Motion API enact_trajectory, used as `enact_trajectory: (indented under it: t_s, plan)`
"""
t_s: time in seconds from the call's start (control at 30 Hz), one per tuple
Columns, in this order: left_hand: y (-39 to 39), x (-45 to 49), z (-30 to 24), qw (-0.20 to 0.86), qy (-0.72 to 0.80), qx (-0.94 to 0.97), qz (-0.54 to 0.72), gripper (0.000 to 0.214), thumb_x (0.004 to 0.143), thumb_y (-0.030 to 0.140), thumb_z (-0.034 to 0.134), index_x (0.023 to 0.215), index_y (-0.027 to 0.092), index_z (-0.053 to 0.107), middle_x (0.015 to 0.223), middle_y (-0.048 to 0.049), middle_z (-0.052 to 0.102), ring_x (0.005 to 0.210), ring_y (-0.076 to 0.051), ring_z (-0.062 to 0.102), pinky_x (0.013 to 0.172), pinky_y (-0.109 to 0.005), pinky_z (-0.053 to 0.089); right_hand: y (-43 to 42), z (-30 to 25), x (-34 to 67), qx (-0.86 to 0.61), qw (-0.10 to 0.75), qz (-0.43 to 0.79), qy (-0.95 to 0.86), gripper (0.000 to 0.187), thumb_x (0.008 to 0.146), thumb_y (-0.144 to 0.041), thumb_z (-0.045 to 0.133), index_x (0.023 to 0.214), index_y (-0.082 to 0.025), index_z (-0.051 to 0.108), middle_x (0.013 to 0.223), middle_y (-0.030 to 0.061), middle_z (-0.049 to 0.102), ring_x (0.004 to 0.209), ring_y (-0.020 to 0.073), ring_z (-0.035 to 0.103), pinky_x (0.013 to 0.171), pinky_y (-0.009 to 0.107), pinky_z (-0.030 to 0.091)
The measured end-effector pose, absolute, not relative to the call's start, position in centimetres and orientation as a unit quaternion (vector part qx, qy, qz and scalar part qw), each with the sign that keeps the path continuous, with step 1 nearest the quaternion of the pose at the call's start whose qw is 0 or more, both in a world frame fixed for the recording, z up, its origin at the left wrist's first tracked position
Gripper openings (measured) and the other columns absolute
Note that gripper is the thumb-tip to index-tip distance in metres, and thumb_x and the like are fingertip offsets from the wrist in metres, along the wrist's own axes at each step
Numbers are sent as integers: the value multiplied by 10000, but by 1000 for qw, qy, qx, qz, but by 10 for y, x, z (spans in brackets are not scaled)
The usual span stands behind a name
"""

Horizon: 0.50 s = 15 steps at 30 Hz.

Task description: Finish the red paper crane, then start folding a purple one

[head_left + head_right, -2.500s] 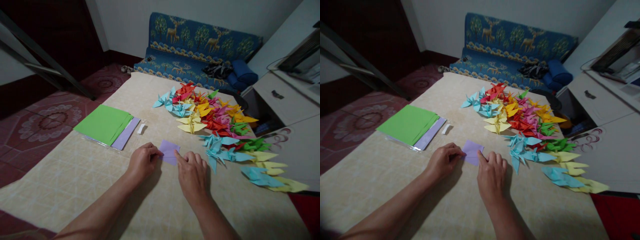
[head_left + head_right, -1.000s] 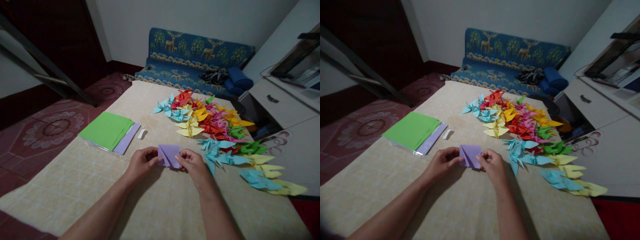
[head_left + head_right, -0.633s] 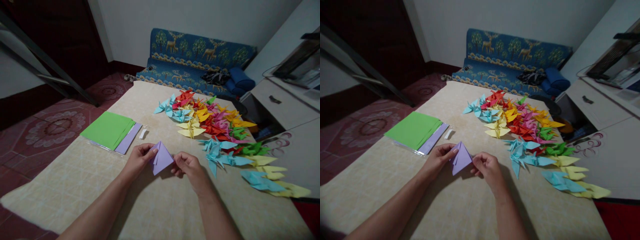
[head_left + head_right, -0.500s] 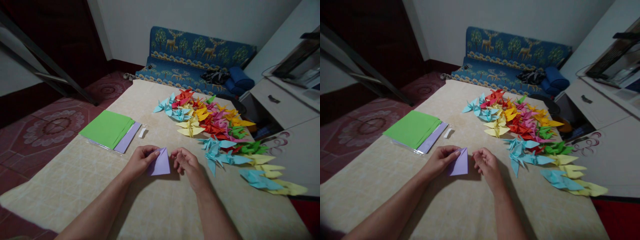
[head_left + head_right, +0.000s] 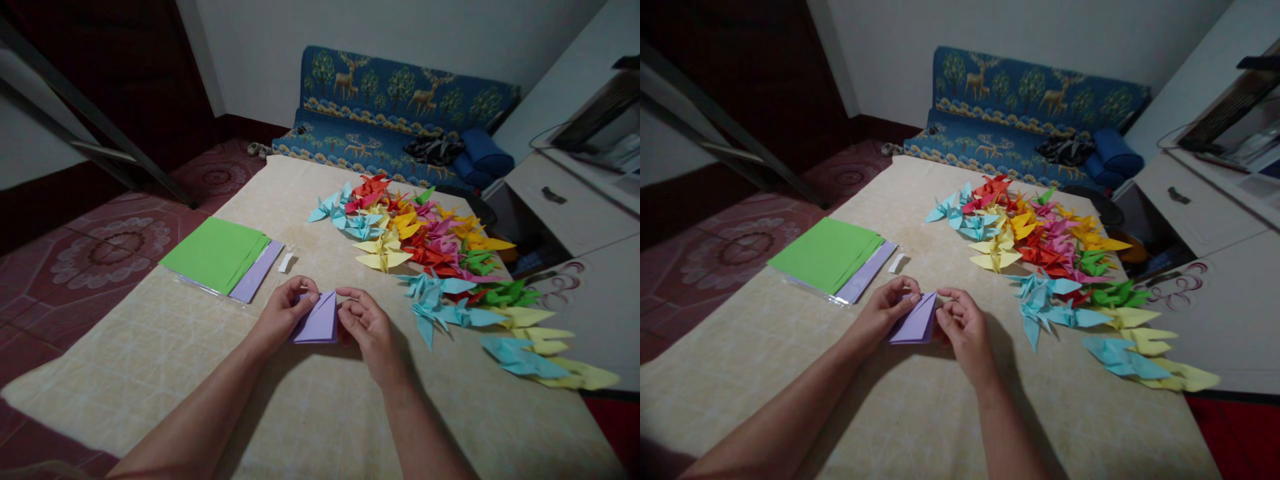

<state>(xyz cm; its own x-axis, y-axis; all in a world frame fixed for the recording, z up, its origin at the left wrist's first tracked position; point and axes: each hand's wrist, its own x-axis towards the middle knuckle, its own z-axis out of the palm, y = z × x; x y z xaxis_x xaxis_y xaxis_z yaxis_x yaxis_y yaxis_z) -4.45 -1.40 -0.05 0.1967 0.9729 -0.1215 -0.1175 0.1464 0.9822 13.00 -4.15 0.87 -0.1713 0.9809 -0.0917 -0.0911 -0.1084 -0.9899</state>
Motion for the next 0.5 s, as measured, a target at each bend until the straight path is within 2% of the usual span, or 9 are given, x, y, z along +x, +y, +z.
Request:
enact_trajectory:
  t_s: [0.17,0.33,0.5]
  plan:
    - [-14,-44,0,614,449,467,452,262,787,371,695,854,177,532,683,41,533,560,-84,471,503,-181,354,-42,9,128,-441,456,603,-484,374,832,-364,650,1165,-229,548,773,-11,597,628,126,589,558,225,475]
    - [-14,-45,-3,590,461,492,444,252,791,379,683,846,173,548,695,29,547,576,-94,478,513,-190,352,-43,9,131,-465,452,573,-502,397,810,-338,648,1185,-243,558,980,47,658,731,152,625,602,246,497]
    - [-14,-46,-4,580,464,507,436,231,798,369,670,839,173,555,703,25,551,577,-93,469,514,-190,349,-43,14,135,-483,442,479,-585,234,821,-300,599,1035,-226,657,1050,52,629,745,143,574,611,240,479]
